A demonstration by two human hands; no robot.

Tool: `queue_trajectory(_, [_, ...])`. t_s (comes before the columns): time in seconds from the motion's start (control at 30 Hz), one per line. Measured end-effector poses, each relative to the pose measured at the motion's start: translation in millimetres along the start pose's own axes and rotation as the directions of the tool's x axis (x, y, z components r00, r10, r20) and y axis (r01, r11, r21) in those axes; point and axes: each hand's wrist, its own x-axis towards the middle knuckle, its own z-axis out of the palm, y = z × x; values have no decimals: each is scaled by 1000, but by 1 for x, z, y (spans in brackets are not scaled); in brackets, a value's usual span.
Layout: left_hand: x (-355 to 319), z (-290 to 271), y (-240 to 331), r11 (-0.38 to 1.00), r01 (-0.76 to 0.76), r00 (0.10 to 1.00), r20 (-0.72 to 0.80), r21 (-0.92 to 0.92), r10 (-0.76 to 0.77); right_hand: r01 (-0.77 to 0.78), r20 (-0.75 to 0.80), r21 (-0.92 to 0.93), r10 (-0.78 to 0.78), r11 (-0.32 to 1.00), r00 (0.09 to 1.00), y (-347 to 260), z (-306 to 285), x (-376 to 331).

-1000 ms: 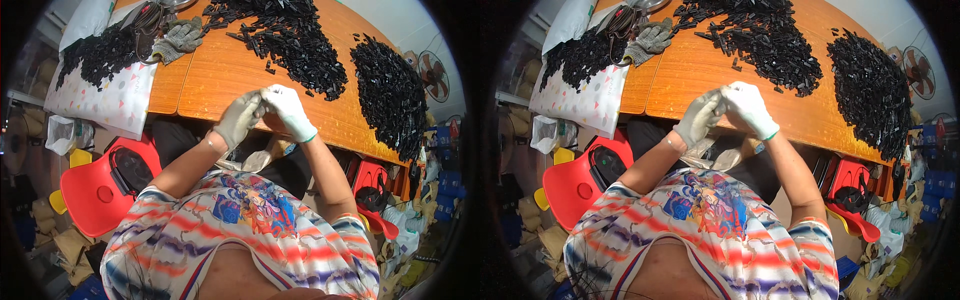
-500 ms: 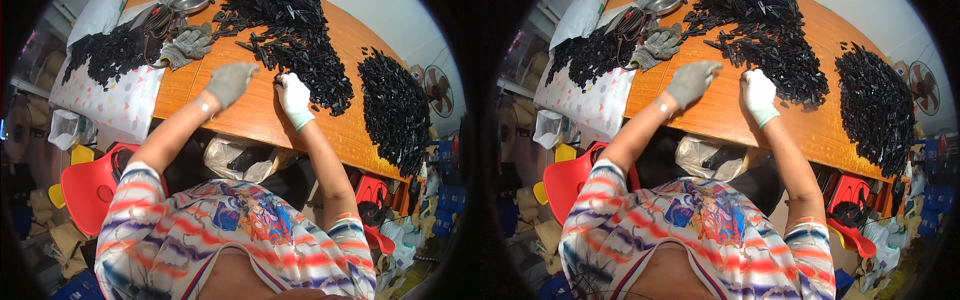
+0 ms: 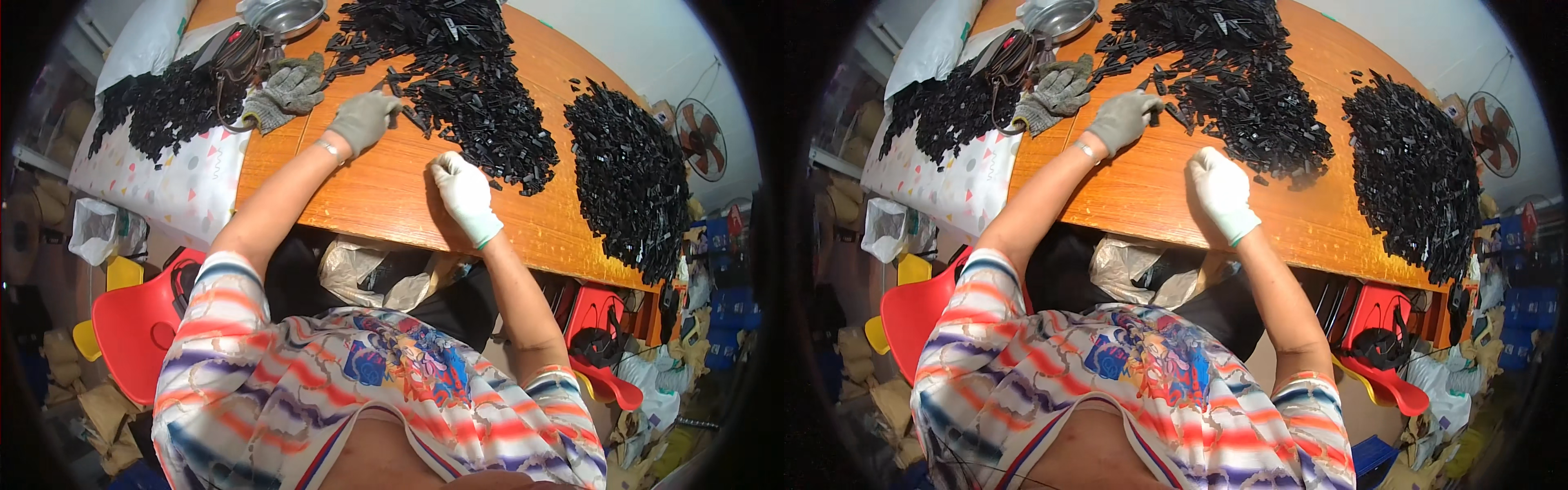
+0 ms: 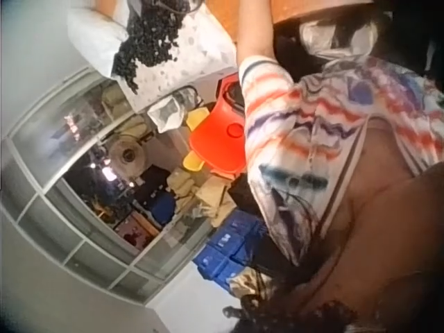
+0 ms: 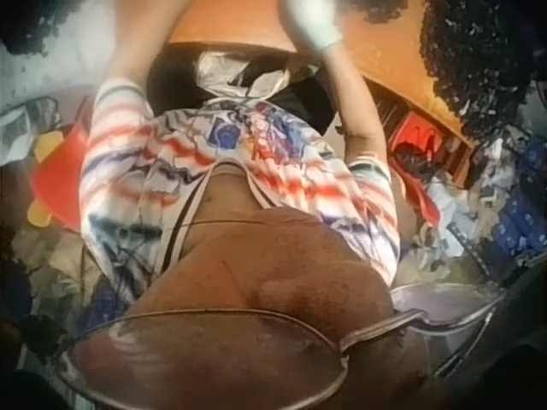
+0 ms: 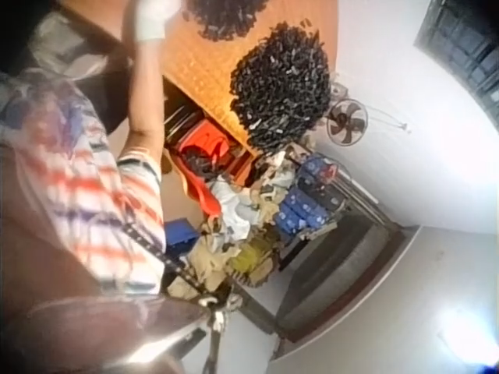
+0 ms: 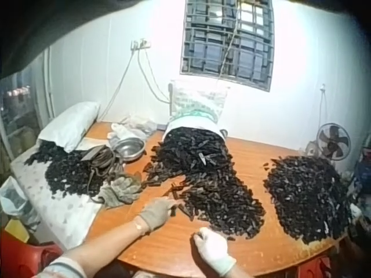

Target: Assembling small black plastic components by snapping them together on a workbench.

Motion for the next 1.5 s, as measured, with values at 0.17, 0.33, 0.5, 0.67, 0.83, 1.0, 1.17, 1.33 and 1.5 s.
queue_trajectory(0.17, [-20, -2, 0, 975, 86, 996, 16, -204, -85, -294, 357, 496, 117, 817, 927, -25, -18, -17])
queue_trajectory(0.33, [-39, 7, 15, 795, 226, 959, -17, -563, -284, -428, 461, 732, 77, 530, 884, -38, -24, -29])
queue_trajectory(0.5, [-72, 0, 44, -4, 292, 901, 277, -956, -334, -344, 383, 741, 58, 576, 922, -46, -29, -26])
queue_trajectory(0.67, [-90, -10, 78, -174, 272, 906, 313, -946, -284, -173, 157, 740, 84, 650, 984, -29, -15, -16])
queue_trajectory(0.83, [-94, -6, 86, -101, 200, 906, 223, -975, -360, -228, 189, 778, 127, 586, 974, -42, -12, -22])
queue_trajectory(1.0, [-96, -2, 86, -37, 216, 888, 212, -976, -408, -263, 275, 800, 60, 540, 960, -48, -13, -28])
queue_trajectory(1.17, [-99, 2, 88, -51, 270, 869, 266, -961, -417, -318, 300, 669, 148, 672, 943, -43, -7, -26])
queue_trajectory(1.33, [-100, 4, 88, -160, 254, 861, 299, -954, -413, -66, -38, 396, 88, 916, 995, -46, 13, -31])
queue_trajectory(1.5, [-100, 3, 83, -239, 324, 824, 398, -915, -404, 375, -193, -58, -379, 925, 905, -43, 16, -42])
